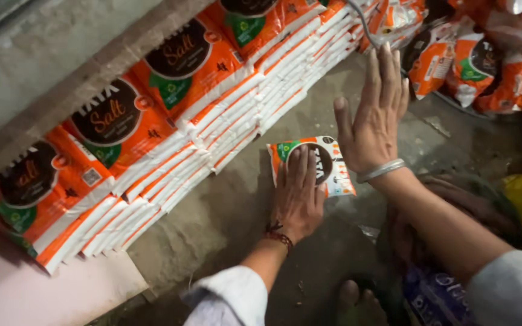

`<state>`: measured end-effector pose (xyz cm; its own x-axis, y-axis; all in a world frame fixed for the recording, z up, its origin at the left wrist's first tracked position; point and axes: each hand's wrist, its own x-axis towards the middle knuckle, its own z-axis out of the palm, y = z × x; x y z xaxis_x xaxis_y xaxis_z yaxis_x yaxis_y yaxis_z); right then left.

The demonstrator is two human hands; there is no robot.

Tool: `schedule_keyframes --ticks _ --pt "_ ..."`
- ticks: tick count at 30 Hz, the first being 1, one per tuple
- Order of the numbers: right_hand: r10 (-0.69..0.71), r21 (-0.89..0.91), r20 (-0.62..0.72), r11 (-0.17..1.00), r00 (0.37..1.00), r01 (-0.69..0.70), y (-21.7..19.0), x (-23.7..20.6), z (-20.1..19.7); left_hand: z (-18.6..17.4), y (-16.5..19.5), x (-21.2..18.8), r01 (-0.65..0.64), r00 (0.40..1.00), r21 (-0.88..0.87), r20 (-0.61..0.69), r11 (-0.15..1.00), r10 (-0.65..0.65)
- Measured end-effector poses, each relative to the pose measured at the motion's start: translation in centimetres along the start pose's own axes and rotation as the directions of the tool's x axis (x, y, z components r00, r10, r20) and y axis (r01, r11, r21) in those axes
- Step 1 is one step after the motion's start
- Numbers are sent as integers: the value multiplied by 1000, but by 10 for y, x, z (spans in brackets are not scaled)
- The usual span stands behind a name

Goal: The person repeatedly picks up small orange and white salt packets from a pile on the floor, smooths them, and stacks them neatly on a low shelf. The person uses a small metal tool to press or mark the packets before placing them in the stack.

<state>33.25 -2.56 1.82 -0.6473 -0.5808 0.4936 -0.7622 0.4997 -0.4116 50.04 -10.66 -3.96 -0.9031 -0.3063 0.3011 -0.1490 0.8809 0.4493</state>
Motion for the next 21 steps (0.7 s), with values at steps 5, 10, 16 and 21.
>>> schedule_keyframes --ticks 5,10,16,21 --pt "-49 -82 471 992 881 99 -12 -33 55 -11 -1 20 131 951 -294 -234 947 -204" --pt "309 250 539 830 784 -499 13 -10 72 -25 -22 60 -63 967 -180 -253 982 16" --pt "-3 307 3 952 1000 2 14 -9 39 -6 -28 57 2 1000 46 23 999 -3" --pt "-38 137 576 989 817 -50 -2 -41 51 -12 -40 57 106 919 -253 -344 962 -191"
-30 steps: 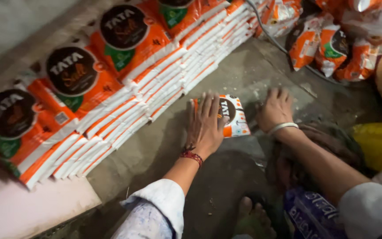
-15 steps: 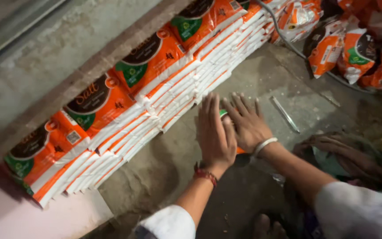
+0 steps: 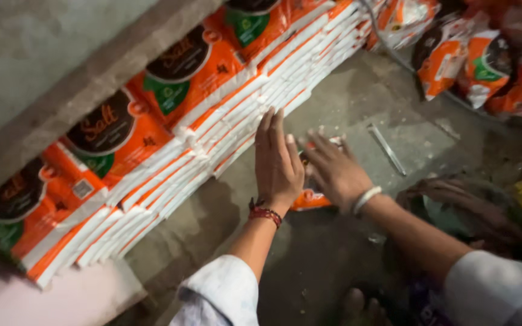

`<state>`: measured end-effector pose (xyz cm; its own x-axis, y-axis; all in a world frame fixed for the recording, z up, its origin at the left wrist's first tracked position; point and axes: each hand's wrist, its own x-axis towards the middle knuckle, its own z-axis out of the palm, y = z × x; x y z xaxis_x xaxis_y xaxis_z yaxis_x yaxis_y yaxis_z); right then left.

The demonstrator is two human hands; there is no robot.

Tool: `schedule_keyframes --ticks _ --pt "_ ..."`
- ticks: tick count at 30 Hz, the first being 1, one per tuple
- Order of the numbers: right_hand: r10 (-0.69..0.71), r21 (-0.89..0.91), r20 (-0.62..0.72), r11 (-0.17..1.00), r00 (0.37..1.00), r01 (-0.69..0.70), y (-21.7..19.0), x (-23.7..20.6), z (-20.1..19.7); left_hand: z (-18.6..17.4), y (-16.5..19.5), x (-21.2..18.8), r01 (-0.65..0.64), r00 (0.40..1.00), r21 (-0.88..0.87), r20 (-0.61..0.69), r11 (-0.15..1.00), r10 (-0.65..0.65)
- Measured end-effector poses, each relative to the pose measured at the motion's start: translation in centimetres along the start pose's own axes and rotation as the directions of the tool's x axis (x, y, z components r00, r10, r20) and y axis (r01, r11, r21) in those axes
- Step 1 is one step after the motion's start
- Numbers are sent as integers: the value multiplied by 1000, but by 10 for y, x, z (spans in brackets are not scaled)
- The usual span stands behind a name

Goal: The person repeatedly picks up small orange and white salt packets from a pile on the floor, smooths them, and stacks them neatly on a low shelf. The person uses a small metal tool to press or mark the packets before placing them in the stack.

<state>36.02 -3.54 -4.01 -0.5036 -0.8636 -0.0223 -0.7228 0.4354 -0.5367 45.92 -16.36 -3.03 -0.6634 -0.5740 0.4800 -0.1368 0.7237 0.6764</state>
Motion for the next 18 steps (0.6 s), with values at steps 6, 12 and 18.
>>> schedule_keyframes --ticks 6,12,18 --pt "-205 -196 -92 963 974 184 -11 5 17 -15 3 -8 74 997 -148 1 986 -75" --pt "-451 -241 125 850 884 468 -13 5 14 -19 -4 4 173 984 -205 2 963 -176" --pt "-394 -170 442 845 806 506 -11 9 5 -23 -8 -1 208 977 -188 2 960 -212"
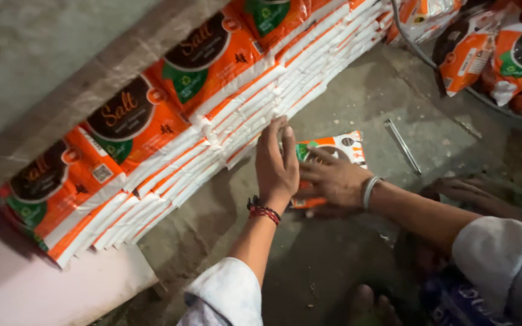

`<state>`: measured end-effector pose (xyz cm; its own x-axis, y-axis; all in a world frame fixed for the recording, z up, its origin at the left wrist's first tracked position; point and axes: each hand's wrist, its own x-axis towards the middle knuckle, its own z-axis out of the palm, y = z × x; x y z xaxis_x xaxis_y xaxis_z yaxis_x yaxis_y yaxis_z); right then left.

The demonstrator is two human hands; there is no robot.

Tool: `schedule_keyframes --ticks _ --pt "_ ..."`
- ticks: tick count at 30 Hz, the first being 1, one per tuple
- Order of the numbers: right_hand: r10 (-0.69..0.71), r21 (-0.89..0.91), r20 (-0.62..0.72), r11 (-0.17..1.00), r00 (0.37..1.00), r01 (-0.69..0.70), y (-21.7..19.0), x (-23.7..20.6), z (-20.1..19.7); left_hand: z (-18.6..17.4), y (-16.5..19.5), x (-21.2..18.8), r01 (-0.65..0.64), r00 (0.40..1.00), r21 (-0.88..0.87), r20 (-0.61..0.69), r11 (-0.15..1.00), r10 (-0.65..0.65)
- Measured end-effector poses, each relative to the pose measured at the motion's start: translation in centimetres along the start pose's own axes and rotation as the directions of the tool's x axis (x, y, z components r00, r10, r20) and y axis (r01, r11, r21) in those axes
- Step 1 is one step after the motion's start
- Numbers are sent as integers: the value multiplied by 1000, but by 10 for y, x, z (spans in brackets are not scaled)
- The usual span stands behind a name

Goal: The person repeatedly picks up small orange and white salt packets from a pile on the floor, smooths them, and stacks them neatly on a low shelf. The person uses a small metal tool to press or mark the packets before placing them in the stack.

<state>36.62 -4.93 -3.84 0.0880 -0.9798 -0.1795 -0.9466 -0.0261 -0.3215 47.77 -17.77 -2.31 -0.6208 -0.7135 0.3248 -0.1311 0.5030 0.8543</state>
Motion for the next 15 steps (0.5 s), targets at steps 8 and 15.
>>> schedule_keyframes --ticks 8,15 --pt "-30 49 -149 998 988 38 2 -15 6 5 4 -18 46 989 104 134 994 -60" --pt "425 201 -425 905 799 -374 21 -33 3 9 16 -30 -314 949 303 122 900 290"
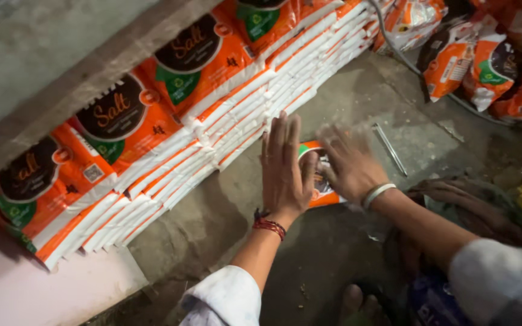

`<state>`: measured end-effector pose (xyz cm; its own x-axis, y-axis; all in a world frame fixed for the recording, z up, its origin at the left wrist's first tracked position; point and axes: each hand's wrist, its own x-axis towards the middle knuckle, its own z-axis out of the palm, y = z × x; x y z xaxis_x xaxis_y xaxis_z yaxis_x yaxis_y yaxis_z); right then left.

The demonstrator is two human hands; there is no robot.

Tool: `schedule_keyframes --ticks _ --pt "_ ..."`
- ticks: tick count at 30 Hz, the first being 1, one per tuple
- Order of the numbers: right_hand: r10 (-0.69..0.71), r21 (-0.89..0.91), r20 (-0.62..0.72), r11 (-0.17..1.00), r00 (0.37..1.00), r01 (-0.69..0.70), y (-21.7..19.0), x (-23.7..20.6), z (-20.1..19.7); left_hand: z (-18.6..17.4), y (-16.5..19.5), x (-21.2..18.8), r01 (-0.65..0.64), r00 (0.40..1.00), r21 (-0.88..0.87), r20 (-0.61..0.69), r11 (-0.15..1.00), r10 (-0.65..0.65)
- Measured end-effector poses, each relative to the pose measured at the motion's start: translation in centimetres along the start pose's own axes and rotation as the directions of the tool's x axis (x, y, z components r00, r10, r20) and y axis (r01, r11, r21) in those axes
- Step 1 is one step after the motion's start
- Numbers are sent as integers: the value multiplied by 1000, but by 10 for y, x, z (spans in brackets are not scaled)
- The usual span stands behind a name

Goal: The person repeatedly picks up small orange and white salt packets from a pile on the floor, smooths them, and stacks them neatly on a low shelf. The person uses a small metal tool to press or mark the packets before placing them in the stack.

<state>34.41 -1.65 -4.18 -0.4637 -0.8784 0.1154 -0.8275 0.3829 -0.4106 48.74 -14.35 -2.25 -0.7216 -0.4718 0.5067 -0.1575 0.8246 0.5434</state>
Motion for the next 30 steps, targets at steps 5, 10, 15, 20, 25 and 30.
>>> schedule_keyframes --ticks 5,10,15,20,25,30 --pt "109 -9 -209 993 972 -114 -1 12 -4 14 2 -18 -95 938 80 340 992 63" --pt "-270 -89 113 956 956 280 -10 -6 0 22 -18 -15 145 975 103 154 984 -160" --pt "-101 113 130 990 986 87 -13 -9 9 2 -26 -6 142 986 39 81 989 -145" --pt "-219 12 14 976 976 219 -7 -5 12 -3 -17 20 251 845 152 448 956 -293" --pt "191 -13 -363 978 912 -210 -6 -28 16 17 -29 54 126 715 291 636 948 -290" --pt "208 -21 -310 974 928 -226 -6 -39 20 64 -67 85 134 299 339 882 931 -364"
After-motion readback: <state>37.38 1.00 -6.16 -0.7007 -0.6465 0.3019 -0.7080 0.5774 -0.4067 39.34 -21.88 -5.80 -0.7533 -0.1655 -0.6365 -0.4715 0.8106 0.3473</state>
